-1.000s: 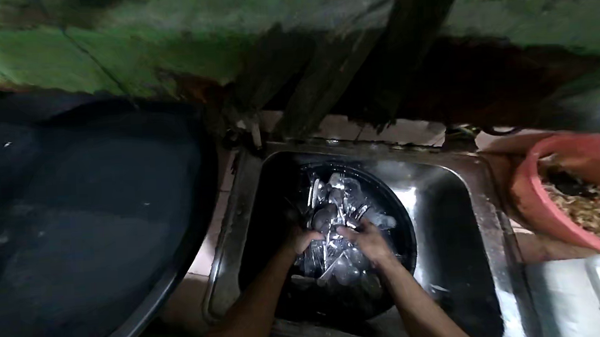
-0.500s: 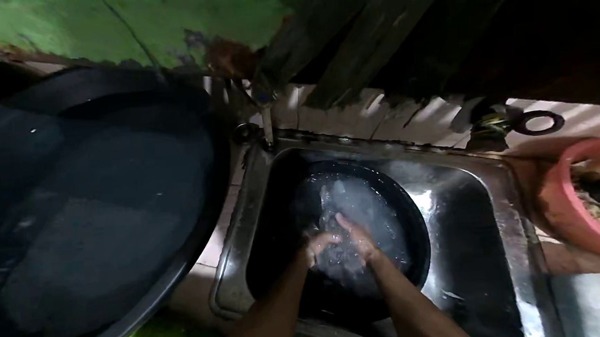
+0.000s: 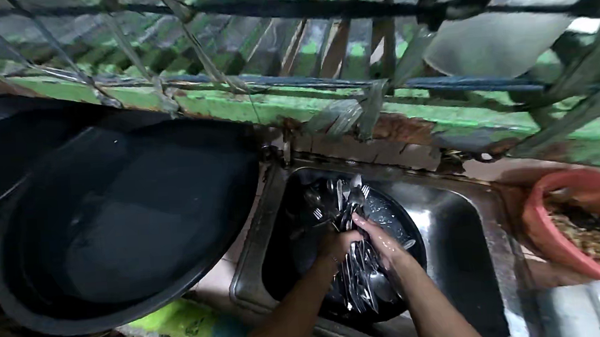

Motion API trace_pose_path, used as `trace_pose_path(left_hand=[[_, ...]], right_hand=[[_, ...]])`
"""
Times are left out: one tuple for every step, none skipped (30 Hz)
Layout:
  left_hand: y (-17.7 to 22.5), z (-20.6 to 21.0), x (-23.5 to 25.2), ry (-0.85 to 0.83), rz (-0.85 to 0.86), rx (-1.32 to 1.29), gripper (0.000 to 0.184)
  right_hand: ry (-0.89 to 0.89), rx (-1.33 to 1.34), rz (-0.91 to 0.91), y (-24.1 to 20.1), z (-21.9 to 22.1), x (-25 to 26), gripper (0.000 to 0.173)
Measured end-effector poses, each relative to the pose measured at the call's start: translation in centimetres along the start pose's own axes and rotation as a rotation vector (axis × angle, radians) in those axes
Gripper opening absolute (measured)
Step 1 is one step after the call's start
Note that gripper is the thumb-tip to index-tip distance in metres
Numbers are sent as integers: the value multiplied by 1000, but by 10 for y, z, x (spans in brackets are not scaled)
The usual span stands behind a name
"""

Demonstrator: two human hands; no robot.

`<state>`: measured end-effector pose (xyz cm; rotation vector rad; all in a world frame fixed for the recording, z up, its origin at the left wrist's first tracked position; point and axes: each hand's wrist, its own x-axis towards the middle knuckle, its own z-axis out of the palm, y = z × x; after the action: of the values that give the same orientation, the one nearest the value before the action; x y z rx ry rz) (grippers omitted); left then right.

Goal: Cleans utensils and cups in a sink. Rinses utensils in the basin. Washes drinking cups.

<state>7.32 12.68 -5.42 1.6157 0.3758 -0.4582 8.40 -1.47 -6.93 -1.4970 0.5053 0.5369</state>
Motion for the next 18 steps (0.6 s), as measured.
trace_pose_path(left_hand=[[3, 3, -2, 9, 8, -32, 51], [7, 7, -2, 27, 23, -67, 52], [10, 10, -3, 39, 31, -85, 51], [13, 14, -7, 45, 25, -100, 48], [19, 17, -11, 47, 11, -98, 45], [26, 19, -15, 49, -7, -75, 44], [32, 21, -18, 59, -17, -47, 46], [38, 23, -21, 71, -19, -14, 49], [46, 24, -23, 81, -26, 22, 50], [54, 24, -27, 85, -38, 56, 52], [60, 24, -31, 88, -47, 74, 54], [65, 23, -35, 92, -50, 74, 56], [71, 22, -41, 95, -44, 63, 55], [76, 21, -46, 118, -17, 37, 51], [79, 21, -47, 158, 22, 18, 47], [83, 20, -51, 189, 52, 6, 45], [88, 18, -57, 202, 60, 8, 47], [94, 16, -66, 202, 48, 13, 48]], right_hand=[[2, -11, 4, -3, -2, -1, 68], [1, -22, 2, -8, -4, -2, 70], [2, -33, -11, -12, -5, -4, 69], [7, -40, -30, -14, -7, -9, 67], [12, -45, -49, -17, -9, -13, 66], [10, -48, -65, -22, -10, -18, 65], [6, -48, -72, -27, -10, -24, 64], [4, -49, -79, -32, -11, -29, 62], [-7, -55, -88, -38, -12, -33, 63], [-18, -64, -98, -43, -14, -36, 64], [-27, -80, -112, -47, -16, -38, 65], [-41, -97, -122, -53, -17, -40, 66], [-58, -112, -135, -58, -17, -41, 67], [-77, -126, -148, -63, -17, -42, 67], [-105, -139, -162, -69, -17, -42, 66], [-131, -149, -172, -74, -17, -42, 66], [-155, -163, -178, -79, -16, -43, 66], [-173, -178, -189, -85, -14, -44, 66]])
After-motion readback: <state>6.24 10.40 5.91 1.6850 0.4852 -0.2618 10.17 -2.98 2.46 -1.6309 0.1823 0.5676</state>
